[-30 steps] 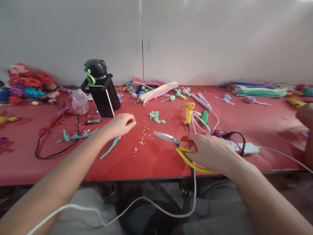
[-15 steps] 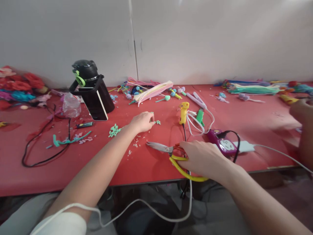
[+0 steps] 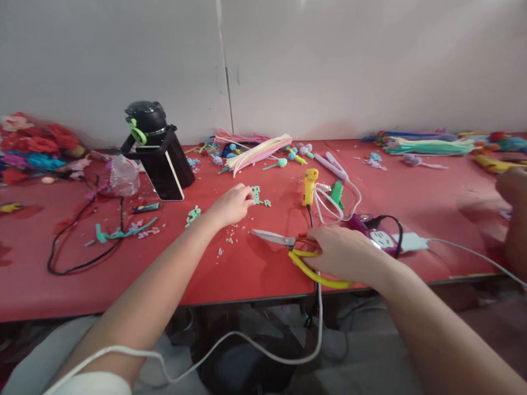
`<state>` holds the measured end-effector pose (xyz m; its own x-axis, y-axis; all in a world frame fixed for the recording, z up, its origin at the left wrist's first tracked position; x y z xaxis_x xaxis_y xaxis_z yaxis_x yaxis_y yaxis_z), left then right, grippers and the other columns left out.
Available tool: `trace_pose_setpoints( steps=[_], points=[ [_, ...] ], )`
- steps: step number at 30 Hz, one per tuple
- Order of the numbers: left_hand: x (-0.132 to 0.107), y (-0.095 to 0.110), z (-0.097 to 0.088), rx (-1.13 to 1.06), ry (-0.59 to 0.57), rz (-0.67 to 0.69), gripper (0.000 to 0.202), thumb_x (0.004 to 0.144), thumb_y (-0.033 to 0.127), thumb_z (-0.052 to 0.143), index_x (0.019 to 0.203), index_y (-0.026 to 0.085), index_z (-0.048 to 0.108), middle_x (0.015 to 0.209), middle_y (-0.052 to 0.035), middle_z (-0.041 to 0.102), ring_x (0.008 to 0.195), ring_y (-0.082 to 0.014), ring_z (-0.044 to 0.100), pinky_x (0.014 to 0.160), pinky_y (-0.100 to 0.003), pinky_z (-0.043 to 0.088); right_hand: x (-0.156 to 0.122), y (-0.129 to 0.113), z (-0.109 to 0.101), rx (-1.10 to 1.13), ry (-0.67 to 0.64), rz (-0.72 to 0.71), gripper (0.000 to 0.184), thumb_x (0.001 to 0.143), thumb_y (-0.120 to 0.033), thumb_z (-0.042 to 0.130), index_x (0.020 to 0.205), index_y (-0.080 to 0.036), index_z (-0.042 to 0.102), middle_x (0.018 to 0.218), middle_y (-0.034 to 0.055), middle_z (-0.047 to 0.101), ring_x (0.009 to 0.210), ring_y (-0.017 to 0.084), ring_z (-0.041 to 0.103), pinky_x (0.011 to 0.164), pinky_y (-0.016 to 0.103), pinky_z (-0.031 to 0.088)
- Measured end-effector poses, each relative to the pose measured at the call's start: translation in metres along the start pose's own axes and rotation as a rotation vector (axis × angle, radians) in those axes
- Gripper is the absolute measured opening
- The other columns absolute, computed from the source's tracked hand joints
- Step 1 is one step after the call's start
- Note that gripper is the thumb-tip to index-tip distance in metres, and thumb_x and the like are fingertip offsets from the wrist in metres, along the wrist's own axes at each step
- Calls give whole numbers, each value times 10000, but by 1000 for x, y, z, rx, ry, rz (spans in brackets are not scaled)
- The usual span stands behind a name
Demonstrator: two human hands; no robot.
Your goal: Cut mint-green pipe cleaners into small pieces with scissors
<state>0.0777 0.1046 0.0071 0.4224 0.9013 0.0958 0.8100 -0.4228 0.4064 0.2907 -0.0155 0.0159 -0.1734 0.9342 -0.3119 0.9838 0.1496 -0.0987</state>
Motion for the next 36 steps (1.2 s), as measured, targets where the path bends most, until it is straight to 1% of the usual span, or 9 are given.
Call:
trace_pose_setpoints(
  steps=[3, 6, 7, 10, 13, 16, 21, 26, 36],
  points=[
    [-36, -10, -21, -108, 82, -70, 95, 961, 172, 560, 872, 190, 588, 960, -53, 661, 898, -197, 637, 873, -362, 493, 12, 12, 2, 103, 48, 8, 299, 896, -497, 583, 779, -221, 575, 801, 115, 712, 701, 260, 664, 567, 339, 368],
    [-77, -15, -26, -333, 95, -147, 115, 975, 224, 540, 862, 205, 542, 788, -7, 642, 759, -175, 629, 778, -342, 497, 26, 7, 2, 361, 164, -12, 273, 860, -413, 670, 746, -228, 506, 732, 78, 669, 658, 215, 634, 578, 322, 400],
    [-89, -14, -24, -429, 88, -157, 109, 972, 230, 540, 866, 206, 532, 772, 0, 635, 728, -165, 628, 744, -327, 501, 31, -1, 5, 508, 166, -50, 292, 840, -399, 705, 742, -232, 486, 718, 60, 659, 666, 208, 639, 591, 317, 423],
    [-113, -6, -14, -633, 87, -167, 99, 950, 246, 563, 869, 205, 523, 761, 9, 618, 666, -141, 614, 658, -289, 500, 38, -39, 20, 1059, 35, -185, 398, 745, -448, 816, 746, -236, 479, 711, 37, 675, 688, 203, 671, 635, 322, 509],
    [-122, 5, -5, -712, 67, -120, 128, 937, 282, 601, 854, 197, 553, 741, 10, 619, 652, -129, 605, 646, -273, 499, 38, -72, 28, 1362, 9, -289, 487, 655, -492, 895, 757, -230, 498, 765, 43, 699, 764, 202, 695, 750, 346, 558],
    [-124, 13, 0, -765, 63, -72, 159, 924, 320, 650, 860, 193, 578, 749, 8, 636, 671, -123, 616, 664, -266, 513, 36, -83, 36, 1448, 33, -321, 532, 615, -500, 927, 755, -231, 489, 767, 25, 697, 760, 186, 684, 759, 338, 545],
    [-129, 16, 9, -861, 28, -100, 135, 919, 298, 672, 927, 203, 577, 800, -1, 681, 736, -135, 681, 646, -247, 543, 32, -83, 49, 1514, -12, -365, 588, 595, -505, 940, 756, -246, 437, 734, -7, 688, 754, 189, 691, 739, 330, 532],
    [-133, 19, 14, -873, 4, -132, 113, 901, 245, 680, 922, 203, 577, 791, -4, 695, 724, -135, 697, 653, -258, 575, 30, -87, 52, 1564, -24, -399, 560, 628, -467, 935, 775, -245, 442, 730, -28, 685, 754, 170, 682, 749, 327, 536],
    [-136, 15, 21, -852, 26, -139, 136, 930, 304, 662, 939, 204, 570, 792, -10, 699, 690, -136, 689, 657, -272, 573, 28, -89, 56, 1612, -29, -392, 526, 631, -432, 940, 772, -234, 474, 748, -23, 699, 733, 156, 692, 779, 335, 556]
  ],
)
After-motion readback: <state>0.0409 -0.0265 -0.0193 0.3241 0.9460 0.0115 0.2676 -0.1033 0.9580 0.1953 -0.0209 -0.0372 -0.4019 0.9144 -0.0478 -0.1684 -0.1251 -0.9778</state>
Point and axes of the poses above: each hand's wrist, its own x-axis towards the middle knuckle, its own z-axis out of the palm, y = z × x, the point moved 6 cm from there along x, towards the middle knuckle
